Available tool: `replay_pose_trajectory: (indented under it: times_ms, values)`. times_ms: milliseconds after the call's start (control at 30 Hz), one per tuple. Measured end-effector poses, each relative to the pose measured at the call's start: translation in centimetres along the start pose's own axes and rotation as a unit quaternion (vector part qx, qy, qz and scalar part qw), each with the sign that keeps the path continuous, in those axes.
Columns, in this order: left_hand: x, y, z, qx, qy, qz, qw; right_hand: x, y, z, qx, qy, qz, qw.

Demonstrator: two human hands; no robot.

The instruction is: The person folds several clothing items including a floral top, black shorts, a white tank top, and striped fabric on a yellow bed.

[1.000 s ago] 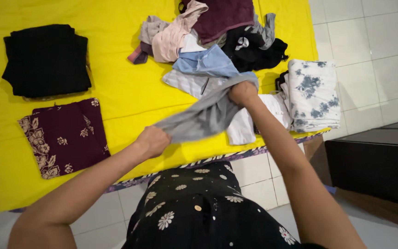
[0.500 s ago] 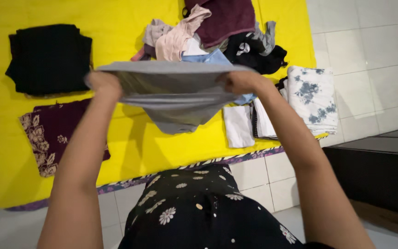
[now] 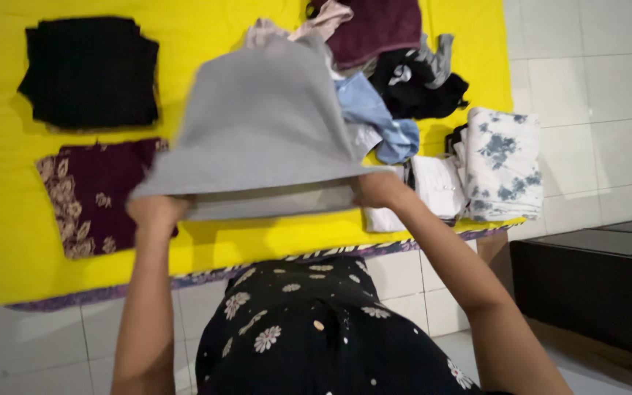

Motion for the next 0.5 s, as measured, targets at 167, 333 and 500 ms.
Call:
replay_pose_trajectory:
  times_ms: [167, 333, 500]
  values:
    - [2.2, -20.4, -3.9, -0.237, 0.081, -0.128, 0.96, 4.7, -13.8, 0.7, -0.027, 0.114, 0.16, 0.98]
    - [0.7, -29.1, -3.9, -0.54, 0.124, -0.083, 0.829, 4.6, -17.9, 2.5, 0.105, 0.03, 0.278, 0.954]
    - [4.2, -24.1, -2.1, -0.5, 0.028, 0.003, 0.866, 4.6, -9.9, 7.4, 0.343, -0.049, 0.426, 0.835]
Point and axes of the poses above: each hand's wrist, its own x-axis towards the middle knuckle, its own y-axis out of the back of the hand, z = x × y, the point moved 5 cm from there along x, towards the middle knuckle, and after that the axes turned 7 degrees about x, right-handed, at the moved point
